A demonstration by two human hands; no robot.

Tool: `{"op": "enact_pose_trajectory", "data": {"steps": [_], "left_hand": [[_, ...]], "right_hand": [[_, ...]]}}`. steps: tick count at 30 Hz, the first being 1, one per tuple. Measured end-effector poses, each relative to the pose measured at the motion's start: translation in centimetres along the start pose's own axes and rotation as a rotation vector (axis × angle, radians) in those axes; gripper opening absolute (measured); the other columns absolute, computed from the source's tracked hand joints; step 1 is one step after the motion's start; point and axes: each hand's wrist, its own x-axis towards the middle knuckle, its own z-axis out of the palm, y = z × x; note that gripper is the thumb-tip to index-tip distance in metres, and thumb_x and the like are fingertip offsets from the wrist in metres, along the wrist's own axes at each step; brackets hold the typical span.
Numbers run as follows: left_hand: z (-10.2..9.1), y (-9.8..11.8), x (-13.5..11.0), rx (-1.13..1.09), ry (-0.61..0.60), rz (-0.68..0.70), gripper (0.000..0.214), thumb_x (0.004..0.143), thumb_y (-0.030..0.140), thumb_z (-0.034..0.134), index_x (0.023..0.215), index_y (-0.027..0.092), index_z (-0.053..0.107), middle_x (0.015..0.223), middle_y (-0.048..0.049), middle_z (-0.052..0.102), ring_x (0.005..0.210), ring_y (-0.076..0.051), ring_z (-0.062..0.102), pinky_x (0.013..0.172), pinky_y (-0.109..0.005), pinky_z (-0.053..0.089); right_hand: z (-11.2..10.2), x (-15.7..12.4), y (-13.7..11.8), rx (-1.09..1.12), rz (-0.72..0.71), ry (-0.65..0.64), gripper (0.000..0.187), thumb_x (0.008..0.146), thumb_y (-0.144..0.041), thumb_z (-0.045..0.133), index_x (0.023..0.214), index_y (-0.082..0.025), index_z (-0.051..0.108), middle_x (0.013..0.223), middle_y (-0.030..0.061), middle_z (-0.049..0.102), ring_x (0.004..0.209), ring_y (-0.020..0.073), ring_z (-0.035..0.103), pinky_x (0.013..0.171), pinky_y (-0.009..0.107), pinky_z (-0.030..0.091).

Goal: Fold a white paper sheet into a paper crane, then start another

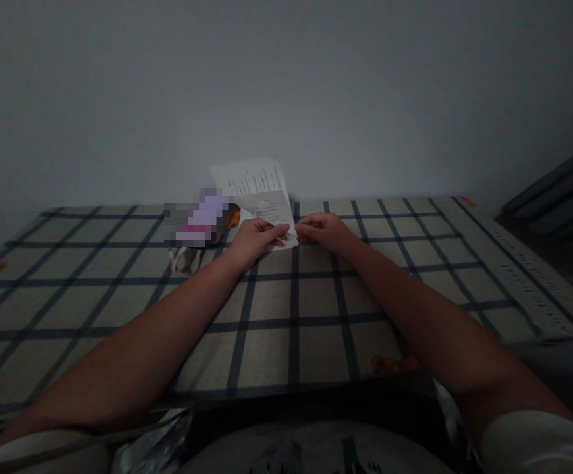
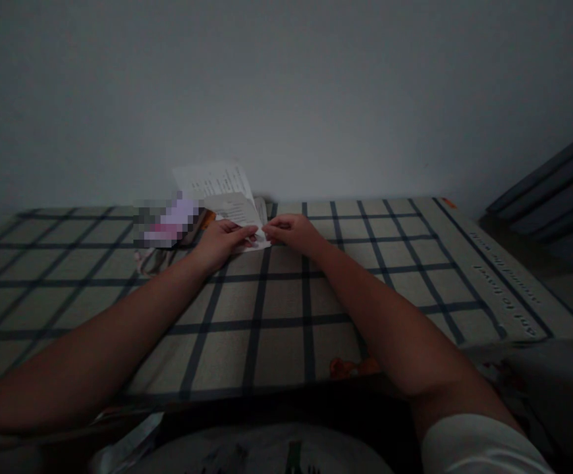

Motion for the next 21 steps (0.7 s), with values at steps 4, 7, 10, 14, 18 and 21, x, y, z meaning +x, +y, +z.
{"op": "enact_pose_trajectory", "data": {"steps": [4,7,10,14,18,21], "left_hand": [[0.04,0.09,0.05,-0.054,0.012,0.006,0.034,0.063,0.042,0.088,0.073,0.012,0.075,0.072,-0.006,0.074,0.061,-0.013,0.064,0.064,-0.024,0.054],[0.06,0.02,0.01,-0.077,0.012,-0.003,0.034,0.062,0.041,0.089,0.073,0.012,0.075,0.073,-0.0059,0.074,0.062,-0.013,0.065,0.065,-0.024,0.055],[0.02,-0.13,0.07,-0.1,0.011,-0.003,0.035,0.061,0.041,0.09,0.076,0.012,0.075,0.075,-0.0062,0.075,0.063,-0.013,0.065,0.067,-0.025,0.056],[-0.08,-0.43,0.33,-0.151,0.0,-0.018,0.035,0.061,0.038,0.09,0.078,0.011,0.076,0.074,-0.0065,0.074,0.063,-0.012,0.065,0.067,-0.025,0.056],[-0.1,-0.62,0.48,-0.221,-0.03,-0.033,0.032,0.061,0.035,0.091,0.077,0.011,0.076,0.074,-0.0066,0.074,0.062,-0.012,0.065,0.066,-0.024,0.057],[-0.02,-0.56,0.45,-0.257,-0.031,-0.043,0.032,0.059,0.032,0.091,0.075,0.01,0.075,0.073,-0.0067,0.074,0.06,-0.011,0.065,0.063,-0.022,0.056]], "right_hand": [[0.03,0.03,0.05,0.005,0.045,0.01,0.028,0.077,-0.042,0.078,0.086,-0.016,0.074,0.079,0.0038,0.075,0.073,0.0132,0.069,0.073,0.027,0.056],[0.02,0.03,-0.02,-0.017,0.048,0.012,0.024,0.078,-0.039,0.077,0.084,-0.016,0.074,0.079,0.0038,0.075,0.072,0.0129,0.069,0.072,0.027,0.056],[-0.01,-0.03,-0.14,-0.052,0.048,-0.001,0.024,0.079,-0.039,0.077,0.082,-0.016,0.074,0.079,0.0046,0.076,0.071,0.0133,0.069,0.07,0.027,0.055],[0.05,-0.17,-0.35,-0.074,0.048,-0.007,0.023,0.08,-0.038,0.075,0.082,-0.016,0.074,0.079,0.0053,0.076,0.072,0.0142,0.069,0.069,0.027,0.055],[0.14,-0.14,-0.39,-0.119,0.024,0.013,0.023,0.08,-0.039,0.074,0.08,-0.015,0.072,0.077,0.005,0.075,0.071,0.0146,0.069,0.069,0.028,0.053],[0.18,0.03,-0.12,-0.165,-0.02,0.009,0.023,0.08,-0.039,0.072,0.08,-0.015,0.071,0.075,0.0038,0.074,0.07,0.0144,0.068,0.068,0.028,0.051]]}}
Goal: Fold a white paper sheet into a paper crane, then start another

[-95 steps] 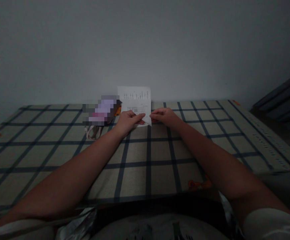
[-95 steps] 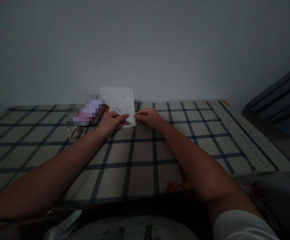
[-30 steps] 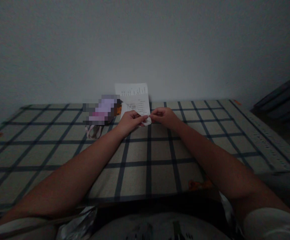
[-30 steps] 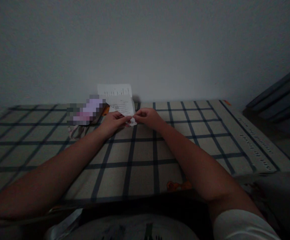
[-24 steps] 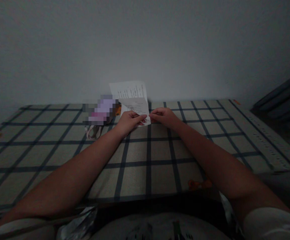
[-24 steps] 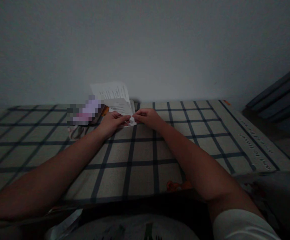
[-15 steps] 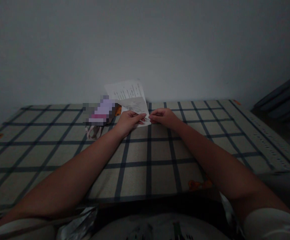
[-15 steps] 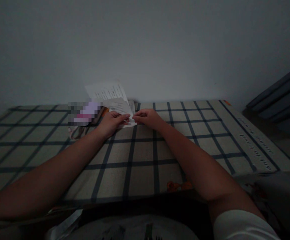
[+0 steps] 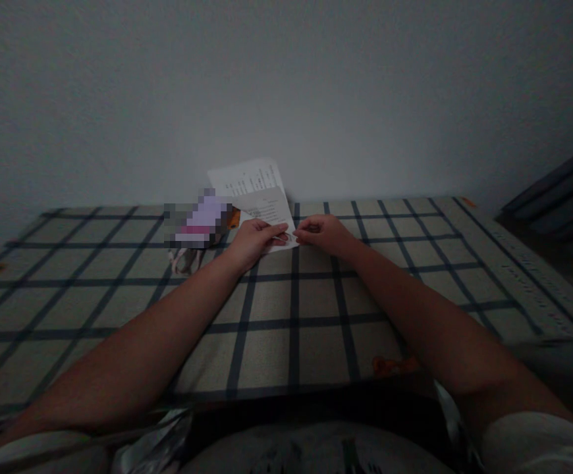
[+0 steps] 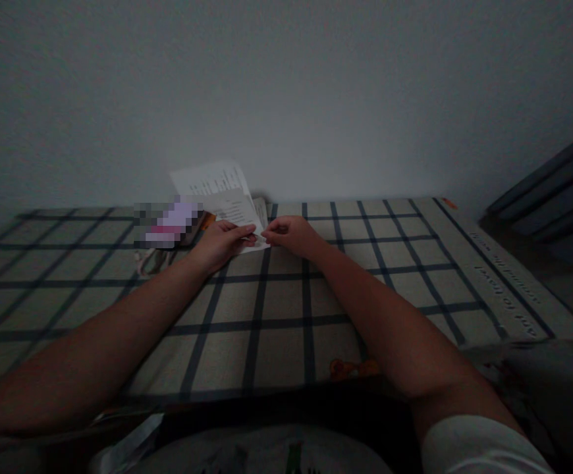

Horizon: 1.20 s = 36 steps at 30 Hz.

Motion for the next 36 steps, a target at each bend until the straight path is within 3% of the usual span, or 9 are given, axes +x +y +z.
{"op": "enact_pose_trajectory", "data": {"steps": [14,20,24,30,36], "left_hand": [[0.07,0.05,-0.14,0.009,0.023,0.06,0.035,0.064,0.035,0.088,0.084,0.01,0.074,0.081,-0.0057,0.075,0.062,-0.012,0.066,0.063,-0.025,0.057],[0.07,0.06,-0.12,-0.082,-0.02,0.071,0.032,0.071,0.035,0.084,0.088,0.011,0.072,0.083,-0.0078,0.075,0.068,-0.015,0.069,0.064,-0.027,0.058],[0.06,-0.17,-0.07,-0.117,-0.091,0.027,0.037,0.078,0.042,0.079,0.097,0.012,0.071,0.099,-0.0129,0.076,0.079,-0.018,0.071,0.071,-0.03,0.059],[0.14,-0.37,-0.37,0.05,-0.065,0.085,0.048,0.081,0.057,0.072,0.102,0.014,0.072,0.099,-0.0114,0.074,0.088,-0.021,0.07,0.08,-0.034,0.058],[-0.1,-0.63,-0.63,0.351,-0.117,0.107,0.045,0.074,0.052,0.079,0.101,0.017,0.074,0.103,-0.0098,0.074,0.092,-0.023,0.069,0.091,-0.039,0.056]], "right_hand": [[0.39,-0.13,0.15,0.007,-0.012,-0.041,0.025,0.08,-0.041,0.07,0.082,-0.016,0.068,0.076,0.0042,0.072,0.072,0.0162,0.067,0.067,0.029,0.05],[0.19,0.09,-0.02,0.055,-0.074,0.075,0.023,0.081,-0.039,0.069,0.08,-0.016,0.065,0.075,0.0029,0.07,0.068,0.0141,0.064,0.068,0.029,0.052],[-0.03,0.24,-0.11,0.182,-0.068,0.178,0.025,0.081,-0.042,0.07,0.079,-0.017,0.063,0.074,0.0021,0.07,0.066,0.0124,0.063,0.067,0.028,0.054],[0.1,0.16,-0.23,0.292,-0.053,0.087,0.035,0.077,-0.048,0.078,0.088,-0.016,0.069,0.082,0.0024,0.072,0.07,0.0111,0.063,0.069,0.026,0.054],[-0.07,0.44,-0.6,0.501,-0.025,0.172,0.031,0.075,-0.043,0.076,0.083,-0.019,0.059,0.083,0.0022,0.071,0.078,0.0136,0.068,0.07,0.027,0.055]]}}
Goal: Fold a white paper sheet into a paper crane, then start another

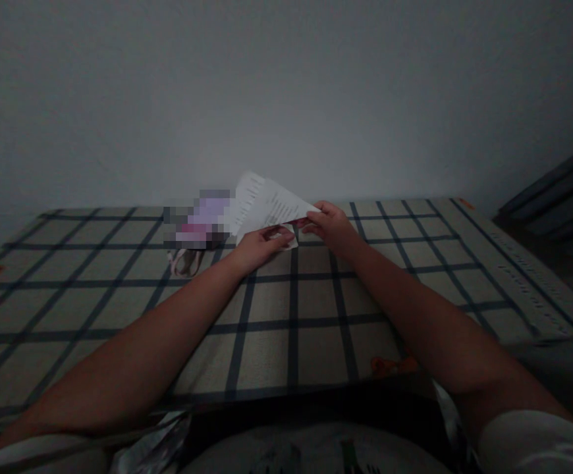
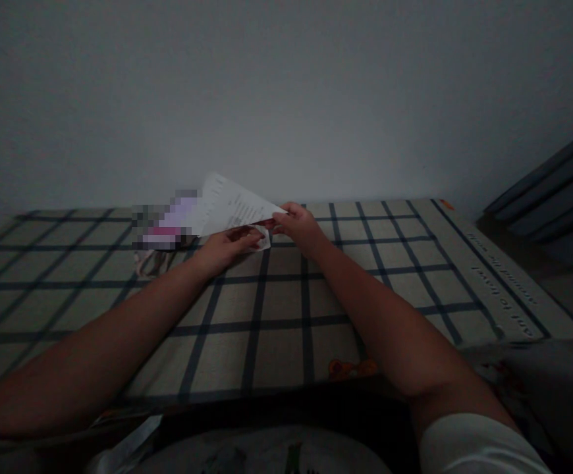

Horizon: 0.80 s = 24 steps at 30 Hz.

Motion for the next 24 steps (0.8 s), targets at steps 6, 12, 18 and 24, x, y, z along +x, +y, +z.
{"op": "enact_pose_trajectory", "data": {"steps": [6,12,18,24], "left_hand": [[-0.2,0.1,0.7,-0.19,0.113,0.097,0.036,0.076,0.043,0.076,0.102,0.019,0.072,0.122,-0.0129,0.071,0.1,-0.027,0.069,0.077,-0.037,0.06],[-1.3,1.6,0.9,-0.667,0.078,0.044,0.055,0.083,0.066,0.061,0.111,0.02,0.069,0.122,-0.0111,0.071,0.126,-0.032,0.061,0.096,-0.045,0.057],[-0.5,1.6,0.1,-0.435,0.068,-0.061,0.056,0.07,0.059,0.078,0.108,0.019,0.07,0.103,-0.0112,0.075,0.098,-0.031,0.072,0.08,-0.039,0.059],[-0.3,0.2,0.6,-0.347,0.16,-0.08,0.044,0.065,0.036,0.084,0.101,0.014,0.073,0.097,-0.0094,0.077,0.082,-0.023,0.072,0.079,-0.034,0.054]], "right_hand": [[-0.9,0.1,-1.2,0.202,0.015,-0.059,0.04,0.068,-0.031,0.076,0.077,-0.023,0.038,0.08,-0.0004,0.072,0.069,0.0126,0.07,0.07,0.029,0.057],[-2.2,0.3,-0.4,0.008,0.049,-0.102,0.034,0.071,-0.031,0.074,0.078,-0.022,0.042,0.073,-0.0003,0.069,0.064,0.012,0.067,0.068,0.029,0.056],[-2.8,0.9,-0.1,-0.067,0.057,0.009,0.038,0.068,-0.036,0.078,0.079,-0.022,0.045,0.074,-0.0012,0.068,0.068,0.0126,0.068,0.069,0.028,0.056],[-2.1,1.1,-0.3,-0.047,0.011,0.148,0.044,0.063,-0.041,0.08,0.081,-0.024,0.044,0.063,-0.0067,0.062,0.06,0.0108,0.064,0.066,0.027,0.055]]}}
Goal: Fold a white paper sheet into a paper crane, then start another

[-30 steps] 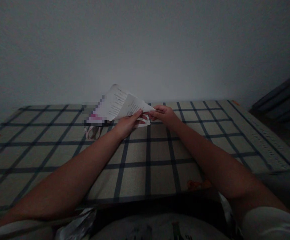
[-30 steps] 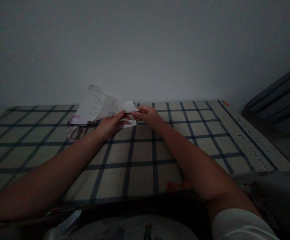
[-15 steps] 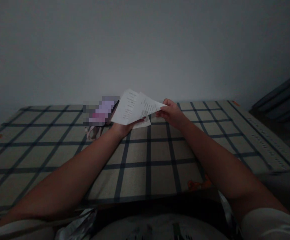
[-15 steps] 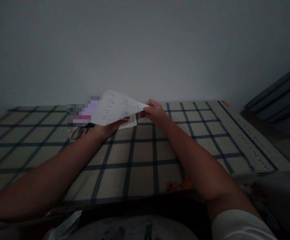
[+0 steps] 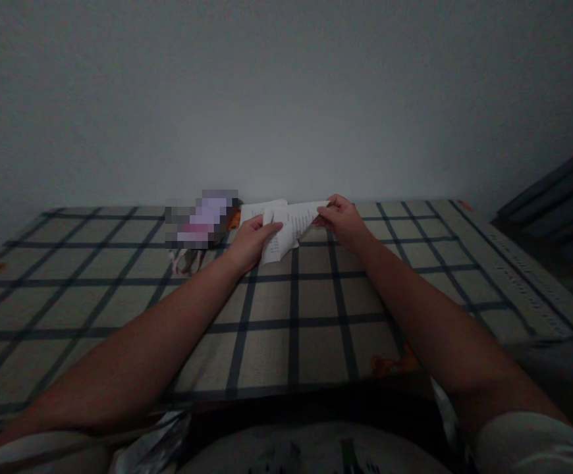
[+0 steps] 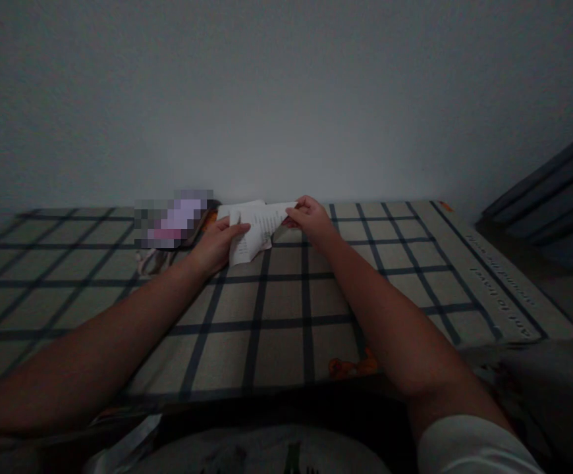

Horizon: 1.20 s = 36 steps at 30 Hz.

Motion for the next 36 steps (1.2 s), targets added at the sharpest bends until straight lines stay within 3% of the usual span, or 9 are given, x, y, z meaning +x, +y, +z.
{"op": "enact_pose_trajectory", "data": {"steps": [4,7,10,14,18,25,31,36], "left_hand": [[-0.7,-0.5,0.6,0.088,0.026,0.06,0.042,0.065,0.031,0.083,0.101,0.013,0.072,0.096,-0.0087,0.077,0.08,-0.022,0.071,0.076,-0.032,0.054],[-0.6,-0.4,0.4,0.096,0.034,0.101,0.053,0.064,0.031,0.087,0.111,0.014,0.072,0.109,-0.011,0.077,0.092,-0.024,0.072,0.084,-0.035,0.055],[-0.2,-0.2,0.0,0.09,0.013,0.072,0.05,0.065,0.038,0.088,0.107,0.012,0.075,0.115,-0.0153,0.076,0.098,-0.028,0.073,0.09,-0.039,0.055],[-0.1,-0.1,-0.4,0.053,-0.002,0.056,0.051,0.066,0.038,0.089,0.108,0.013,0.076,0.118,-0.0156,0.075,0.102,-0.03,0.073,0.093,-0.041,0.055],[-0.1,-0.2,-0.3,0.048,0.007,0.041,0.05,0.064,0.039,0.09,0.106,0.013,0.077,0.116,-0.0155,0.076,0.1,-0.03,0.073,0.091,-0.041,0.056],[-0.1,0.3,-0.1,0.068,-0.005,0.101,0.053,0.064,0.039,0.09,0.108,0.014,0.076,0.106,-0.0131,0.078,0.089,-0.025,0.073,0.081,-0.035,0.056],[-0.3,0.4,-0.3,0.117,0.0,0.024,0.046,0.065,0.043,0.088,0.098,0.013,0.077,0.093,-0.0119,0.078,0.074,-0.022,0.071,0.067,-0.032,0.054],[0.4,0.9,-0.7,0.012,0.001,-0.013,0.045,0.062,0.039,0.09,0.093,0.01,0.075,0.093,-0.0138,0.077,0.079,-0.025,0.073,0.078,-0.038,0.056]], "right_hand": [[-0.1,0.2,0.4,-0.036,-0.062,0.037,0.041,0.066,-0.042,0.078,0.08,-0.024,0.045,0.062,-0.006,0.063,0.059,0.0104,0.062,0.065,0.027,0.053],[-0.2,0.3,0.5,-0.069,-0.104,0.074,0.038,0.068,-0.041,0.077,0.08,-0.024,0.046,0.061,-0.0061,0.062,0.058,0.0103,0.061,0.064,0.027,0.052],[-0.3,0.2,0.3,-0.075,-0.115,0.088,0.037,0.069,-0.042,0.078,0.081,-0.023,0.048,0.064,-0.0059,0.062,0.061,0.0103,0.06,0.066,0.027,0.052],[-0.1,-0.1,0.0,-0.011,-0.059,0.006,0.041,0.067,-0.046,0.082,0.09,-0.021,0.06,0.081,-0.0014,0.069,0.07,0.0109,0.063,0.069,0.026,0.054],[0.1,-0.3,0.2,-0.015,0.02,-0.074,0.043,0.065,-0.047,0.086,0.091,-0.017,0.069,0.093,0.0038,0.074,0.081,0.0151,0.067,0.077,0.03,0.057],[-0.3,-0.1,0.7,-0.021,-0.012,-0.054,0.034,0.069,-0.04,0.085,0.09,-0.017,0.073,0.09,0.0032,0.075,0.078,0.0141,0.067,0.078,0.031,0.056],[-0.4,-0.1,0.8,-0.068,-0.002,-0.06,0.037,0.068,-0.043,0.084,0.09,-0.016,0.072,0.088,0.0037,0.073,0.078,0.0155,0.066,0.079,0.033,0.057],[0.5,-0.6,-0.1,-0.002,0.038,-0.044,0.039,0.065,-0.044,0.084,0.089,-0.017,0.07,0.089,0.0048,0.073,0.079,0.0165,0.067,0.076,0.033,0.058]]}}
